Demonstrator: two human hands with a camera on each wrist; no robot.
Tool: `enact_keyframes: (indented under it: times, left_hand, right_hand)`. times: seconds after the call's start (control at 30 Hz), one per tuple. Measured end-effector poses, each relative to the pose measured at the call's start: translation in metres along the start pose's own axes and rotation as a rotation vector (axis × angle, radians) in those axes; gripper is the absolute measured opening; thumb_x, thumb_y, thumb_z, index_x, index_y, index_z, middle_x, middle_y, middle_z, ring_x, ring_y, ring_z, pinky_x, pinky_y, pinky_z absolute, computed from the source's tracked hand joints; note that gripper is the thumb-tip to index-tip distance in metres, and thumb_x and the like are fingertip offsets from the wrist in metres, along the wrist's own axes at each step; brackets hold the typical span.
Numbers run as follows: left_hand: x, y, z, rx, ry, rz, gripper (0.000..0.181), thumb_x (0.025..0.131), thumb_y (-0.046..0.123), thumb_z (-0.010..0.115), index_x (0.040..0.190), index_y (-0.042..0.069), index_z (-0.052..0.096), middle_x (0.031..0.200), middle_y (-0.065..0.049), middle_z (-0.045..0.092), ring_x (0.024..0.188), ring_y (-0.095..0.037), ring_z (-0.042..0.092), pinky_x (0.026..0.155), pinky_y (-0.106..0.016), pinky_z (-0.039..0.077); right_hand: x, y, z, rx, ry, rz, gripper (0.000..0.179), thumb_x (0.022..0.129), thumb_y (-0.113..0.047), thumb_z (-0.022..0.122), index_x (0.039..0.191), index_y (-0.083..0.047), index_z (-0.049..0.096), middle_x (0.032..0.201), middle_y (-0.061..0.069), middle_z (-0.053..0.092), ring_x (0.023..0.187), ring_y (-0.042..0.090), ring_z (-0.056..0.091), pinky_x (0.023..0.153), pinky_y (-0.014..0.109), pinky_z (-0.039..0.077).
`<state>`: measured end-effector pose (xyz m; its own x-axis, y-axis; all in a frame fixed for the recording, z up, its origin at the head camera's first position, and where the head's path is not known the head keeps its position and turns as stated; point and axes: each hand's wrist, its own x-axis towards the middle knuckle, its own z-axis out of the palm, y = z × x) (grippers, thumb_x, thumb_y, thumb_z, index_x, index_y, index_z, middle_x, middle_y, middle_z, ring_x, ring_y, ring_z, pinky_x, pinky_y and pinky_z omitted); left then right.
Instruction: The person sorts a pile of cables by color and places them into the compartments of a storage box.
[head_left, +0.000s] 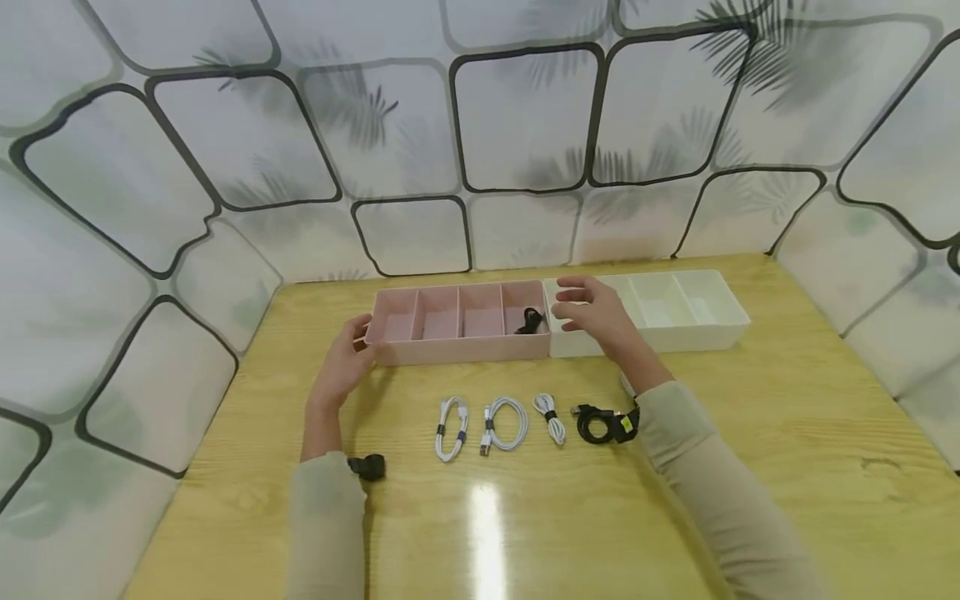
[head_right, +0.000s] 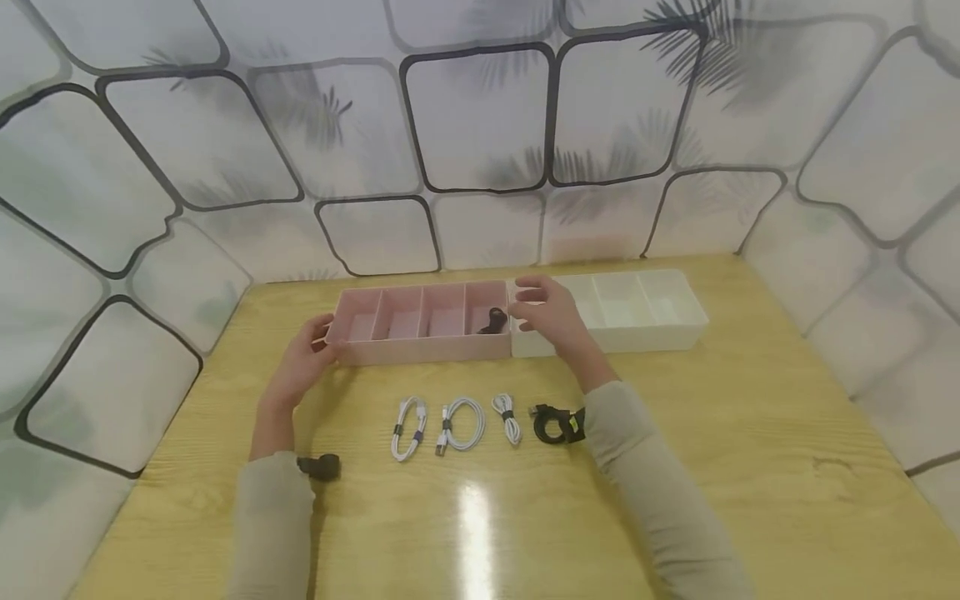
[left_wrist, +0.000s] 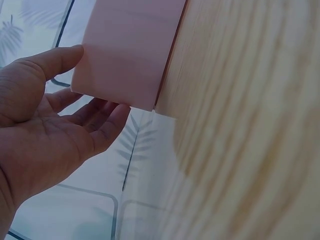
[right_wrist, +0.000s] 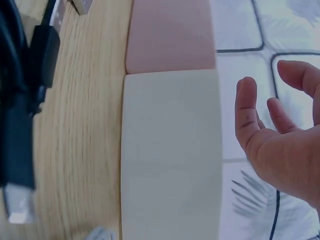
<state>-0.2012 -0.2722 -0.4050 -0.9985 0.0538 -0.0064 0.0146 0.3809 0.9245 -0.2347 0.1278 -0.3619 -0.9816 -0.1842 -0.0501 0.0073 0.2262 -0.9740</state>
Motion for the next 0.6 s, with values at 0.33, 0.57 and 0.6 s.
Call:
enact_keyframes:
  times: [0.33, 0.57, 0.6]
  left_hand:
    - [0.006, 0.014, -0.009, 0.008, -0.019, 0.025, 0.059, 0.103, 0.009, 0.051, 0.153, -0.006, 0.022, 0.151, -0.034, 0.03, 0.135, -0.047, 0.037, 0.106, -0.054, 0.036]
    - [-0.003, 0.008, -0.003, 0.006, -0.025, -0.015, 0.06, 0.102, 0.011, 0.05, 0.154, -0.002, 0.023, 0.152, -0.031, 0.031, 0.135, -0.044, 0.039, 0.104, -0.052, 0.037]
    - [-0.005, 0.007, -0.004, 0.008, -0.021, -0.024, 0.06, 0.102, 0.011, 0.049, 0.154, -0.002, 0.022, 0.152, -0.031, 0.03, 0.135, -0.044, 0.037, 0.104, -0.052, 0.037]
  right_hand:
    - [-0.025, -0.009, -0.028, 0.099, 0.002, -0.053, 0.06, 0.097, -0.012, 0.064, 0.149, -0.002, 0.037, 0.141, 0.025, 0.047, 0.103, 0.021, 0.06, 0.081, 0.028, 0.055]
    - [-0.049, 0.005, -0.041, 0.148, -0.005, -0.052, 0.057, 0.098, -0.016, 0.064, 0.147, -0.003, 0.039, 0.135, 0.02, 0.049, 0.099, 0.014, 0.063, 0.08, 0.028, 0.056]
    - [-0.051, 0.006, -0.042, 0.153, -0.012, -0.055, 0.056, 0.098, -0.016, 0.064, 0.146, -0.004, 0.04, 0.132, 0.017, 0.05, 0.098, 0.014, 0.063, 0.08, 0.028, 0.056]
